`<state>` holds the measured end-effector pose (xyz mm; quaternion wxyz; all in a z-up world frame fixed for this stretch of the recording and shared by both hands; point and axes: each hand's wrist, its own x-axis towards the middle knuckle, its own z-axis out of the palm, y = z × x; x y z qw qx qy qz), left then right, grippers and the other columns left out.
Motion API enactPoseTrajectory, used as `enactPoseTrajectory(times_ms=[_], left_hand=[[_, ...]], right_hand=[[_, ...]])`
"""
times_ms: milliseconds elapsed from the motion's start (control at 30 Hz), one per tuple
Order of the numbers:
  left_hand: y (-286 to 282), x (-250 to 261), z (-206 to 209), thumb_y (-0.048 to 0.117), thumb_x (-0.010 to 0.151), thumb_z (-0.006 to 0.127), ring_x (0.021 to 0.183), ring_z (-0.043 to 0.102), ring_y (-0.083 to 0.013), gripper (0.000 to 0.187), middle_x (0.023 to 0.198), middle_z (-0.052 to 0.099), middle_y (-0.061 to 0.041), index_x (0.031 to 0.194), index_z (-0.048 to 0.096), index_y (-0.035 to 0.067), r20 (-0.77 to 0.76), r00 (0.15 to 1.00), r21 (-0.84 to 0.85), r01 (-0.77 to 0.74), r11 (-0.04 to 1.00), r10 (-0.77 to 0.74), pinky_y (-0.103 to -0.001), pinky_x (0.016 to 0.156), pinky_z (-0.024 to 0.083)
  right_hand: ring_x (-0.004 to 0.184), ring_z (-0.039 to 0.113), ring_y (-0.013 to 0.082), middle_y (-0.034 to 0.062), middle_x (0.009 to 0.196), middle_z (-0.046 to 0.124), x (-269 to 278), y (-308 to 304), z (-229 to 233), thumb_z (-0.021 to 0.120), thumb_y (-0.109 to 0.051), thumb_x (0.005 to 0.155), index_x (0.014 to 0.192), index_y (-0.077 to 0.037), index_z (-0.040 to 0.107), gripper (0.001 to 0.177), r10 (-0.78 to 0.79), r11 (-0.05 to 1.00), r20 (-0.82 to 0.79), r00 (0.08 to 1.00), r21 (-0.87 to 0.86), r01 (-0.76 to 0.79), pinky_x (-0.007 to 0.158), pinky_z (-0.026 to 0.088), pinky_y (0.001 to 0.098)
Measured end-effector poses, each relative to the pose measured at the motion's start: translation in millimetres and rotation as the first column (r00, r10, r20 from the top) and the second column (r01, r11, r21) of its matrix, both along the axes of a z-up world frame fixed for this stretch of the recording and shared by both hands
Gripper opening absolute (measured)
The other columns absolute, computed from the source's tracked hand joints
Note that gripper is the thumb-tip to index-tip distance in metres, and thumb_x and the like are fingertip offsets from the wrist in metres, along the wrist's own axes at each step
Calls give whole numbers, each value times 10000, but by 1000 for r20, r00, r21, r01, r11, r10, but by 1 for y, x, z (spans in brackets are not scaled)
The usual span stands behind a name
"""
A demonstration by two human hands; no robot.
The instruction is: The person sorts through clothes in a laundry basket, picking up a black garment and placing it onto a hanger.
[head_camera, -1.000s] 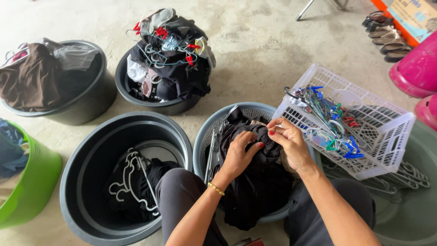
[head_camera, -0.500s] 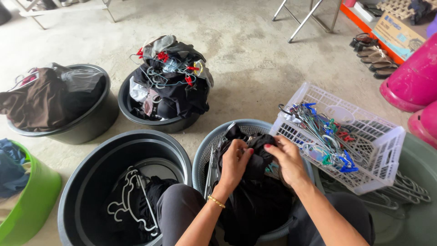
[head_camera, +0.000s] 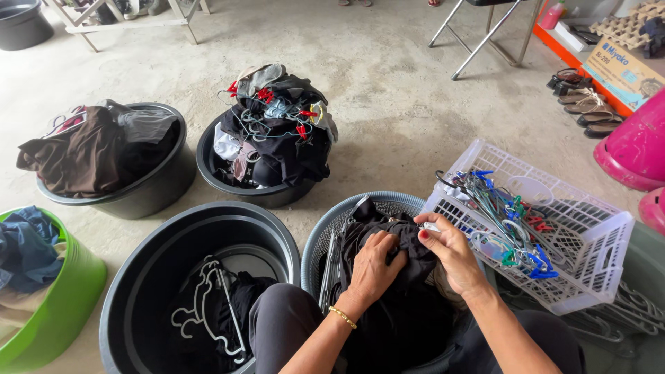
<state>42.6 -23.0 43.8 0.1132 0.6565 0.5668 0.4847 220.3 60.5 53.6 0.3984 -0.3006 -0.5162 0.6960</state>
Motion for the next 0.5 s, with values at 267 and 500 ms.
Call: enactPoseTrajectory(times_ms=[267, 500], left_hand=[[30, -5, -45, 147, 1027, 662, 774, 457, -25, 186, 830, 558, 74, 972, 663, -31, 819, 568, -130, 319, 939, -80, -209, 695, 406], [23, -10, -40, 200, 995, 654, 812, 532, -4, 186, 861, 621, 87, 985, 656, 14, 711, 691, -122, 300, 946, -128, -207, 746, 487]], right_hand=[[813, 632, 97, 21, 908, 699, -13, -1, -7, 685, -146, 964, 1046, -38, 632, 146, -506, 792, 393, 768, 564, 233, 756, 518, 252], [770, 658, 126, 51, 847, 694, -14, -22, 4, 793, -167, 825, 999, -30, 687, 246, -447, 745, 496, 744, 667, 3, 692, 531, 298]])
